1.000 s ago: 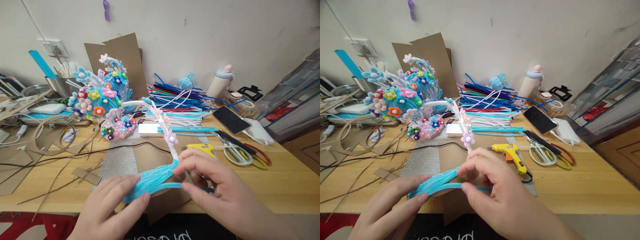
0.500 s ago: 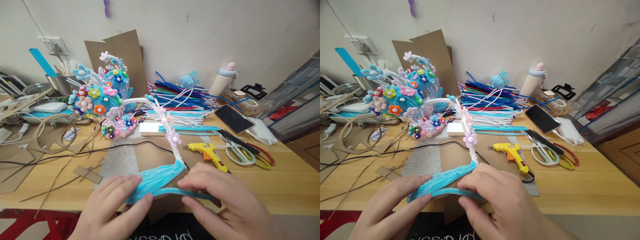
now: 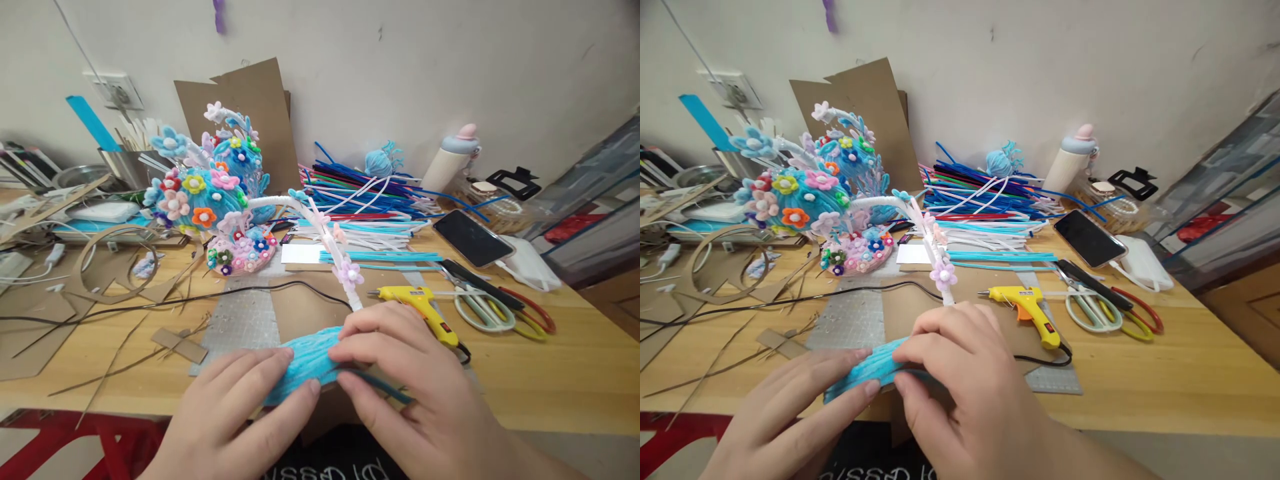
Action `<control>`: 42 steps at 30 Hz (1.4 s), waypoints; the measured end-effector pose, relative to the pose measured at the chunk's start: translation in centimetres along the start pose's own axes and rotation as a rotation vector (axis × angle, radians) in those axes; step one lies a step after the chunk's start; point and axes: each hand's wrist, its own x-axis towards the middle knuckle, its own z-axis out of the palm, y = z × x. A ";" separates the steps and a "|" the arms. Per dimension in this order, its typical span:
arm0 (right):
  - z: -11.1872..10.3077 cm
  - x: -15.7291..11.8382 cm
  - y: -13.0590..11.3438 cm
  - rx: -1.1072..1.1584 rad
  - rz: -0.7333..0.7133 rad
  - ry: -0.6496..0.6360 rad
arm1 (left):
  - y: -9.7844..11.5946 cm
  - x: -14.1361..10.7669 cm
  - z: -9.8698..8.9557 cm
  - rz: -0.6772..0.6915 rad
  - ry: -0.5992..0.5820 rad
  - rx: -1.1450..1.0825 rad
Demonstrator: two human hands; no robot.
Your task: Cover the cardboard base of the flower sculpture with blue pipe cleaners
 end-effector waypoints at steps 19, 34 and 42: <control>0.1 1.2 1.9 0.320 0.303 -0.064 | -0.1 0.3 1.7 -0.541 -0.078 -0.603; 0.5 1.3 1.5 0.384 0.278 -0.091 | -0.1 1.7 1.6 -0.769 0.012 -0.926; 0.3 1.6 2.2 0.358 0.312 -0.068 | -0.9 0.7 0.9 -0.887 0.338 -1.095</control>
